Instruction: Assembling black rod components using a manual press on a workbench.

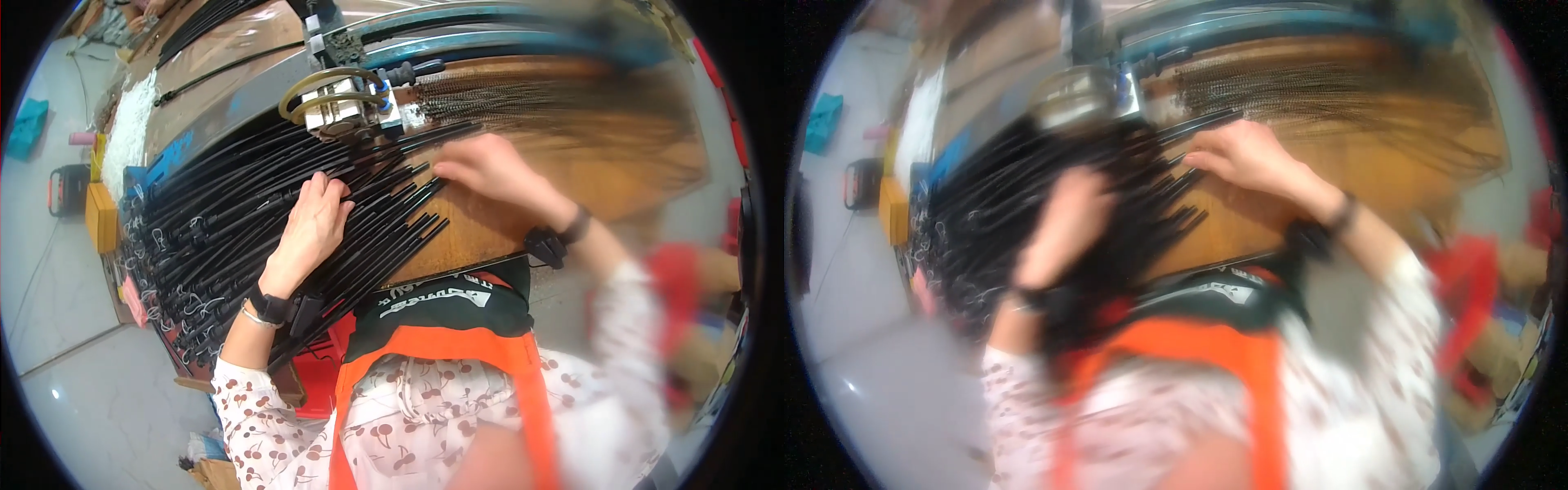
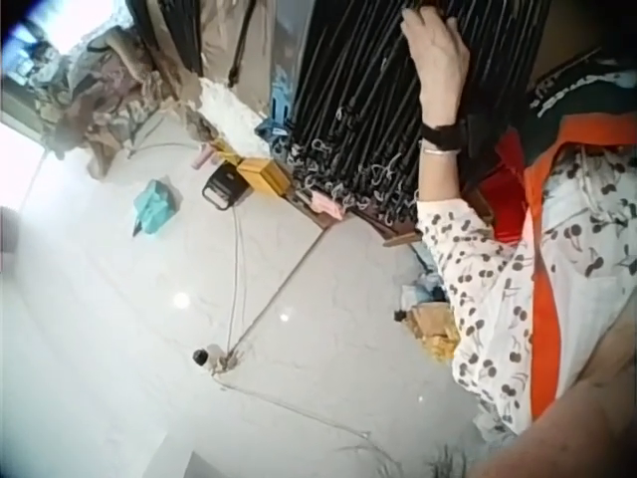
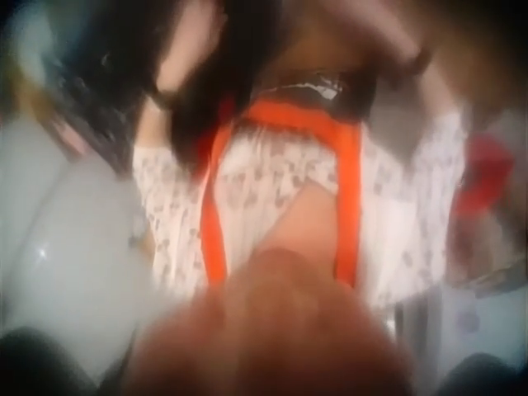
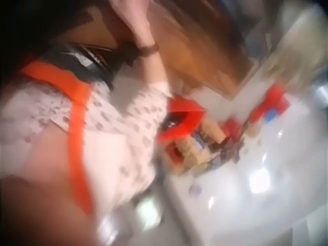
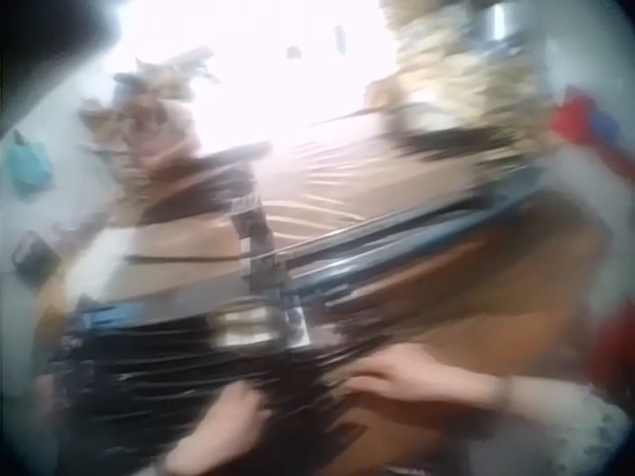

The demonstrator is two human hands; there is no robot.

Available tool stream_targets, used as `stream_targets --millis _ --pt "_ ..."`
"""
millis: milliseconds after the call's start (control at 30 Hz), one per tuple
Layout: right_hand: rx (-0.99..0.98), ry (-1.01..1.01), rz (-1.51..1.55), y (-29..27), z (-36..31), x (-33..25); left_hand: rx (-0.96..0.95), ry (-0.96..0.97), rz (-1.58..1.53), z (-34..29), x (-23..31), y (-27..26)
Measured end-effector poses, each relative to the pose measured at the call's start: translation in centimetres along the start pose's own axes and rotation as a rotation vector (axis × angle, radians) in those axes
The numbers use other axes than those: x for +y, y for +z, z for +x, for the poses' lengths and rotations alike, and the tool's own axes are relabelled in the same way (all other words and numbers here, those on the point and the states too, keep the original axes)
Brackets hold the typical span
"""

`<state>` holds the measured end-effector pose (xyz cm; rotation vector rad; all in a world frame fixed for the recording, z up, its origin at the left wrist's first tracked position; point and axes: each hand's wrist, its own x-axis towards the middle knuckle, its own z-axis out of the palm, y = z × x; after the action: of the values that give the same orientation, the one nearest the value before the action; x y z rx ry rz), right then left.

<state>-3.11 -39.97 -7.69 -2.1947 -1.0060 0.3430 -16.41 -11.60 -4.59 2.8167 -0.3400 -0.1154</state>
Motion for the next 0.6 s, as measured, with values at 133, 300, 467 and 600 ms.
stream_targets --millis 133,300,467,600 --pt "0.105 -0.123 0.061 0.7 -0.2 0.1 0.164 0.104 0.047 0.3 1.9 -0.3" --pt "0.267 -0.247 0.203 0.4 -1.9 0.7 0.113 0.124 -0.051 1.5 4.9 -1.6" --pt "0.268 -0.267 0.154 0.1 -3.3 1.7 0.109 0.193 -0.017 3.0 5.2 -1.6" --pt "0.388 -0.500 -0.217 -0.9 -3.2 1.7 0.104 0.229 -0.017 5.2 5.5 0.4"
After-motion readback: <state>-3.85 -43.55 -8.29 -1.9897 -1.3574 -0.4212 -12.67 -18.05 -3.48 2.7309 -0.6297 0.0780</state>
